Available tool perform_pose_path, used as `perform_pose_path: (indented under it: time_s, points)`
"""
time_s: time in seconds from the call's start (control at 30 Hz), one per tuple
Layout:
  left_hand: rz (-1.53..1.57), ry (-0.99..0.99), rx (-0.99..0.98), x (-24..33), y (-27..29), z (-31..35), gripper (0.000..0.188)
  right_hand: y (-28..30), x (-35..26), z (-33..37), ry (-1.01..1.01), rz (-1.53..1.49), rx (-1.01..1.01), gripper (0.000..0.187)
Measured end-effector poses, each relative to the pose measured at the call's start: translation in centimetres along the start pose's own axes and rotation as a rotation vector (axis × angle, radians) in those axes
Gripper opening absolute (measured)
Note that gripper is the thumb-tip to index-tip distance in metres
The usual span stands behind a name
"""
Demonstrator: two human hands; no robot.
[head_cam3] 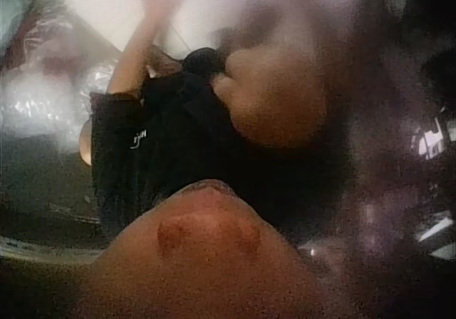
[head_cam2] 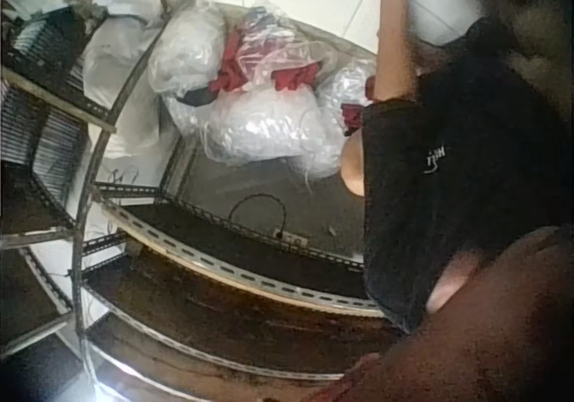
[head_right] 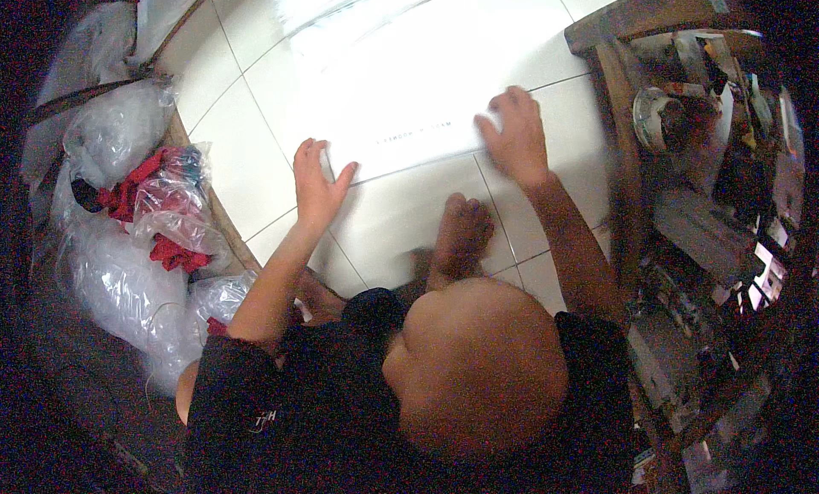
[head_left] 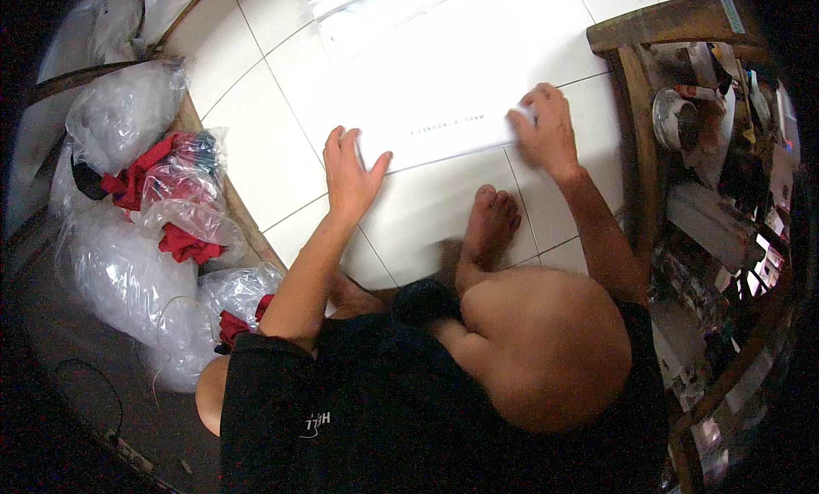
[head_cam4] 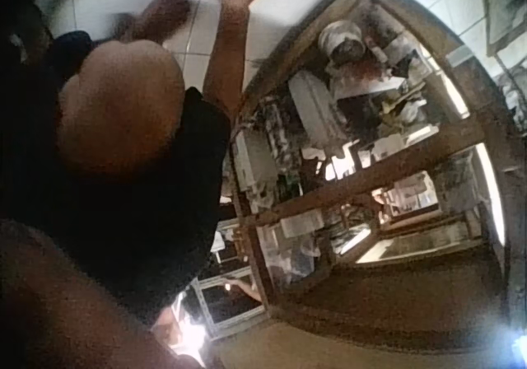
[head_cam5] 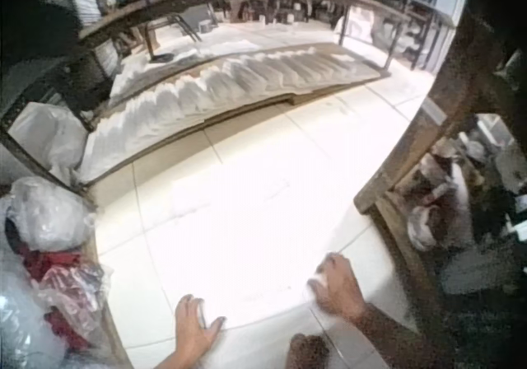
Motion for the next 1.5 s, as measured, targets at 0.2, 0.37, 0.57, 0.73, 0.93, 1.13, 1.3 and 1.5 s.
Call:
perform_pose_path:
  time_s: [0.2, 0.37, 0.57, 0.73, 0.93, 1.13, 1.3, 1.5]
  points:
    - [0.092, 0.139, -0.077, 0.2, -1.1, -2.7, 0.04, -0.8, 2.2, -6.0, -0.11, -0.113, -0.121, 0.032]
    - [-0.024, 0.18, -0.077, 0.0, -1.2, -2.4, 0.032, -0.7, 0.3, -6.0, -0.191, -0.027, -0.21, 0.034]
    - [-0.034, 0.038, -0.02, 0.7, 0.0, -2.0, 0.053, -0.6, -2.0, -5.1, -0.094, 0.133, -0.045, 0.045]
    - [-0.338, -0.443, -0.316, 4.9, -1.4, -3.6, 0.082, -3.6, -9.3, -4.2, 0.197, 0.037, 0.068, 0.054]
    - [-0.583, -0.596, -0.401, 3.6, -5.7, -4.7, 0.084, -10.0, -17.1, -3.5, 0.451, 0.019, -0.155, 0.068]
    - [-0.511, -0.586, -0.578, 4.3, -5.2, -5.1, 0.085, -9.5, -10.3, -4.1, 0.206, -0.023, -0.336, 0.078]
    - [-0.522, -0.546, -0.567, 2.5, -4.0, -4.6, 0.088, -6.1, -2.5, -3.7, 0.029, 0.252, -0.181, 0.085]
    - [-0.271, -0.559, -0.5, 3.9, -1.9, -5.8, 0.074, -3.4, -3.0, -4.3, 0.005, 0.31, -0.147, 0.081]
Point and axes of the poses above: each hand's wrist, its own z-axis away from the middle knuckle, its own y-axis out of the back of the hand, x = y × z, the point moved 6 cm from there along -z, towards the middle knuckle, and after that the axes turned 13 degrees about -x, right-handed, at the moved point
